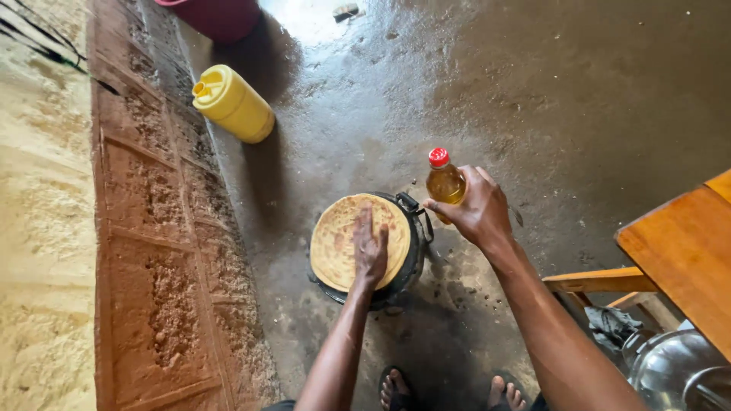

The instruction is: Cooking flatbread on a portable stove by flipping it and applying oil.

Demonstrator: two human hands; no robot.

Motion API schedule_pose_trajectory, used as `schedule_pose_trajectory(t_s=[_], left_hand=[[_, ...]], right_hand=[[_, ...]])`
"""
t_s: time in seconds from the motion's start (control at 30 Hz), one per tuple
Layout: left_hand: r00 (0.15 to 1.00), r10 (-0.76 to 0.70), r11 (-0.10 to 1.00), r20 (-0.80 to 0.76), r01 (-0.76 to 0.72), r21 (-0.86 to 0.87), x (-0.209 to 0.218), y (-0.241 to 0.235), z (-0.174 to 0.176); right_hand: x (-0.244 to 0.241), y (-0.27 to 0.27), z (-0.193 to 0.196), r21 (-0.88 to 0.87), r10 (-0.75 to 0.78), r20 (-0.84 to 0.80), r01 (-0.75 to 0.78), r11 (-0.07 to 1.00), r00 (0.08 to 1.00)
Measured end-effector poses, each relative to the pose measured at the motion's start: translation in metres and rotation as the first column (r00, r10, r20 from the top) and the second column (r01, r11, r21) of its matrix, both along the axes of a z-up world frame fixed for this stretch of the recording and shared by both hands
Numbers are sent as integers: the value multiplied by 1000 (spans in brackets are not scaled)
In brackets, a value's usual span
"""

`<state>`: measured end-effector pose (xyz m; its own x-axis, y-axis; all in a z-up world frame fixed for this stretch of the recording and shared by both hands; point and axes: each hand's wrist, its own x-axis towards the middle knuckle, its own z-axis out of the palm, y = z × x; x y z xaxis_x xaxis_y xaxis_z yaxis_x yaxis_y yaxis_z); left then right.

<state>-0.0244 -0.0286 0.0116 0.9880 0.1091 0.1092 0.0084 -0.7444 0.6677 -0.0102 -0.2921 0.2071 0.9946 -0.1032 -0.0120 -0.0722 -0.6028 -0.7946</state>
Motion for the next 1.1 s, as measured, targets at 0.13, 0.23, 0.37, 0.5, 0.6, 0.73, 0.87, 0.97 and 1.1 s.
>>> schedule_pose_trajectory(t_s=[0.13, 0.23, 0.37, 0.5, 0.6, 0.73, 0.87, 0.97, 1.1], left_hand=[[936, -344, 912, -67, 350, 211, -9, 12, 29], [954, -291, 890, -77, 300, 343, -3, 17, 15], [984, 65, 997, -163, -71, -33, -6, -16, 44], [955, -294, 900, -48, 294, 322, 5, 9, 17], [918, -397, 850, -23, 377, 368, 20, 18, 1], [999, -32, 984, -16, 34, 173, 14, 4, 22], [909, -416, 860, 9, 391, 328, 15, 12, 18], [906, -423, 844, -14, 399, 358, 23, 22, 12], [998, -43, 957, -53, 56, 283, 9, 6, 26]], right_hand=[[-3, 1, -15, -14, 9, -14, -9, 1000, 1000], [-5, -2, -17, -20, 14, -20, -14, 1000, 1000], [1, 3, -6, -18, 3, -68, -4, 1000, 998], [2, 8, -13, -48, 3, -90, -7, 999, 996], [2, 7, -11, -54, 14, -100, -19, 998, 995], [3, 7, -5, -18, 20, -60, -21, 1000, 998], [10, 4, -12, -28, 17, -54, -18, 999, 998], [5, 7, -6, -18, 14, -71, -16, 1000, 997], [11, 9, -11, -31, 26, -76, -29, 999, 997]])
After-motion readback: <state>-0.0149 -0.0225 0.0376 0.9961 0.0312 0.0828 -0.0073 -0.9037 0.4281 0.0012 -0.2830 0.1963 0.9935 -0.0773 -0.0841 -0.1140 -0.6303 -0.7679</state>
